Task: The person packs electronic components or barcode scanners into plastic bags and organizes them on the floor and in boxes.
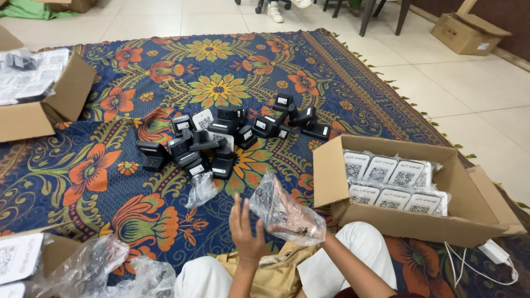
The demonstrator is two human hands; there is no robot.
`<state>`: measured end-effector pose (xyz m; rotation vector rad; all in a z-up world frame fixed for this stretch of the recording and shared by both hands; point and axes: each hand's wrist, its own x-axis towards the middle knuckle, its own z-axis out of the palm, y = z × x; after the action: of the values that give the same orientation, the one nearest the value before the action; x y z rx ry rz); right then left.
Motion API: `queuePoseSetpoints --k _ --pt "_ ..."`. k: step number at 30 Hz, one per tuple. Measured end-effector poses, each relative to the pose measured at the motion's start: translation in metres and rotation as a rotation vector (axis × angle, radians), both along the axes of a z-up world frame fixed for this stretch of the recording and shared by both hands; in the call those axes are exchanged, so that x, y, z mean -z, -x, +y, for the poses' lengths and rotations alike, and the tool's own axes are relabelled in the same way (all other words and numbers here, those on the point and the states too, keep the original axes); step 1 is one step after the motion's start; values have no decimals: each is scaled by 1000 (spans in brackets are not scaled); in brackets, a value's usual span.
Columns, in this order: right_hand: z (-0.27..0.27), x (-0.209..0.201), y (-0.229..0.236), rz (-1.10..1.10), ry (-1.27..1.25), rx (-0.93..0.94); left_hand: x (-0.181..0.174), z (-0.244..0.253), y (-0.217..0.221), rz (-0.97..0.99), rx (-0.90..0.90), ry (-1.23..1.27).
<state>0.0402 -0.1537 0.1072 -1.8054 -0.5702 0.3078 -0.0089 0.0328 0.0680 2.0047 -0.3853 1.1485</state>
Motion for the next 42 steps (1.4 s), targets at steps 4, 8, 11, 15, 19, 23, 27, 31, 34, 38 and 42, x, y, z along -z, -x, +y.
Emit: queuePoseSetpoints --k 4,8,11,15,19,23,27,31,34,38,42 --pt "-2 -17 16 -322 358 60 0 23 -12 251 19 255" --pt "-8 -11 18 -459 419 -43 25 26 -24 506 81 431" --pt "-17 -13 21 -474 405 -104 41 21 -30 675 180 438" --pt "-7 13 16 -427 379 -114 90 11 -45 908 290 423" --pt "-15 69 11 -375 355 -107 122 5 -54 875 491 681" --pt "-19 114 5 -327 328 -102 122 10 -56 969 631 900" --pt "-20 128 2 -285 304 -99 104 16 -51 907 684 1095" --pt "-12 125 12 -246 279 -99 135 18 -59 939 560 1121" --pt "-2 117 14 -225 256 -88 134 19 -64 872 577 994" --pt "-13 119 11 -200 243 -56 90 13 -45 1174 603 920" --pt "-6 129 -19 -111 192 -197 98 3 -44 1374 597 989"
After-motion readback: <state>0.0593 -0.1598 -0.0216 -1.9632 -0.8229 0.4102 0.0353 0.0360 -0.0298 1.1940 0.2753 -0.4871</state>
